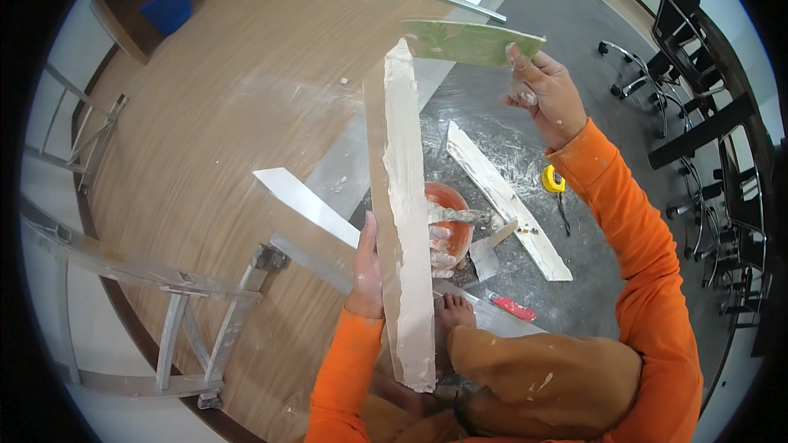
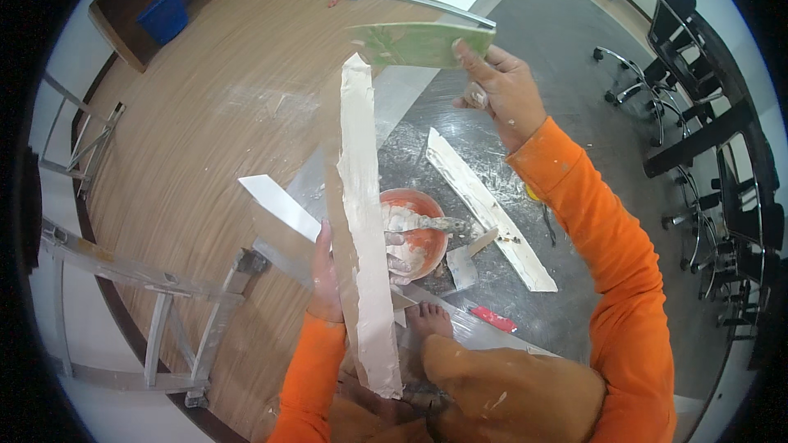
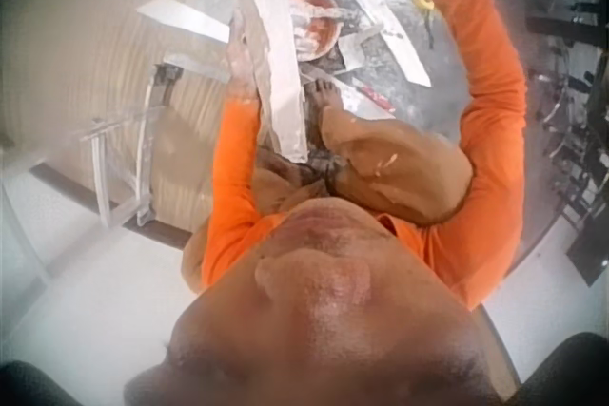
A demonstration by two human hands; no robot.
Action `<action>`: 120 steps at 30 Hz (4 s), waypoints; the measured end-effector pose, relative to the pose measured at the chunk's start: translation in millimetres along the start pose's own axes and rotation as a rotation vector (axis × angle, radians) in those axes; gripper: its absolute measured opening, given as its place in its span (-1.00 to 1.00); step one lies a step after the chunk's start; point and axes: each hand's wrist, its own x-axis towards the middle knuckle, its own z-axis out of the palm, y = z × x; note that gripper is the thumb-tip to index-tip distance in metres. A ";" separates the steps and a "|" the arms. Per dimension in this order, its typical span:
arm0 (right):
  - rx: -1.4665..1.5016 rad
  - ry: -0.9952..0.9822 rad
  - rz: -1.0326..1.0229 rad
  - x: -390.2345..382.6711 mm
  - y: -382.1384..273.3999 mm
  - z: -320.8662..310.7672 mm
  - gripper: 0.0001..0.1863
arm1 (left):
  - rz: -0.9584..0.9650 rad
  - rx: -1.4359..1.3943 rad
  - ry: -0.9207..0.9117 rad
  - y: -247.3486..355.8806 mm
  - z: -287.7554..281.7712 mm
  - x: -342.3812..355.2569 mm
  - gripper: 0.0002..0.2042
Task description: The person applies plaster to a long wooden strip using a putty knife and a green sanding block. They repeatedly scoop plaster from a bucket, spread it along the strip, and smooth the surface. The person then climbs a ladder and measures a ceiling opening with a metal ruler.
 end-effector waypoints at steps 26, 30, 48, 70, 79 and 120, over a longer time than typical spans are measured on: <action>-0.534 -0.129 -0.702 -33.3 43.6 -0.5 -0.44 | -0.077 -0.067 -0.100 -19.6 15.8 11.6 -0.14; -1.051 -0.202 -1.068 -29.1 80.7 -11.5 -0.38 | -0.067 -0.089 -0.071 -17.9 17.0 9.7 -0.19; -1.167 -0.394 -0.926 -53.5 132.7 16.1 -0.43 | 0.051 -0.048 0.114 -4.0 7.6 12.1 -0.30; -1.007 -0.408 -0.584 -92.5 181.4 -2.6 -0.11 | 0.174 -0.042 0.183 20.5 -39.0 19.5 -0.23; -1.061 -0.476 -0.809 -71.1 109.6 45.1 -0.23 | 0.139 -0.161 -0.135 9.3 -18.2 15.6 -0.33; -1.094 -0.619 -0.555 -140.1 59.2 57.9 -0.14 | 0.362 0.240 0.296 6.6 2.7 3.3 -0.32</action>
